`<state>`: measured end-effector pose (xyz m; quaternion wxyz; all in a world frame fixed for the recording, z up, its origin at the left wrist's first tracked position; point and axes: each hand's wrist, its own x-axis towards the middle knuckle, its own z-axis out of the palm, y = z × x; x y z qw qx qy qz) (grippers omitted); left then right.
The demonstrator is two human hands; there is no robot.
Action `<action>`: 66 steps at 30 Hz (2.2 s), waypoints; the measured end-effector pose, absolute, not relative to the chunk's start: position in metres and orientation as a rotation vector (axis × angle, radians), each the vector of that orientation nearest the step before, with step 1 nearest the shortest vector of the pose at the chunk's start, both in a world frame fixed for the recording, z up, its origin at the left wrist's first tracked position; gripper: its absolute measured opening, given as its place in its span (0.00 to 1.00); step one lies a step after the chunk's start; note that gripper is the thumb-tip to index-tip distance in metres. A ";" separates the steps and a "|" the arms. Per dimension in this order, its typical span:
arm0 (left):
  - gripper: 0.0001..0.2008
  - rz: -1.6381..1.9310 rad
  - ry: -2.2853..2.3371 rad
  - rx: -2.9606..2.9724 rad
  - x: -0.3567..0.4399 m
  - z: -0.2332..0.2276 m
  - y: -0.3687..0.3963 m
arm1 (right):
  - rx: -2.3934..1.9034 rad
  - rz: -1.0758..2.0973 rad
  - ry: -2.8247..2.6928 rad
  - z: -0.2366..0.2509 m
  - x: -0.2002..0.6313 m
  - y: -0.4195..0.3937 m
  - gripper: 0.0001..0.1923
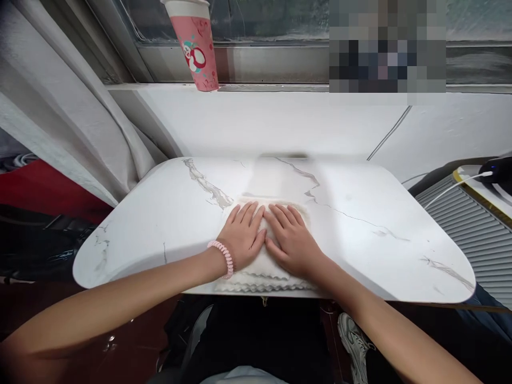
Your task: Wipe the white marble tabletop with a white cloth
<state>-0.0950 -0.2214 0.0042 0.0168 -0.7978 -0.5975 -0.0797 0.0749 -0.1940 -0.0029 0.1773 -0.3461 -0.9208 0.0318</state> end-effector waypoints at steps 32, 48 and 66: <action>0.25 -0.375 -2.067 -2.295 -0.098 0.005 -0.007 | -1.090 0.173 -2.467 -0.010 0.056 0.042 0.25; 0.27 -0.371 -1.979 -2.415 -0.045 0.003 -0.043 | -1.385 0.101 -2.520 0.001 0.109 -0.025 0.28; 0.30 -0.433 -1.812 -2.637 -0.031 -0.002 -0.245 | -1.154 0.193 -2.714 0.019 0.155 -0.216 0.29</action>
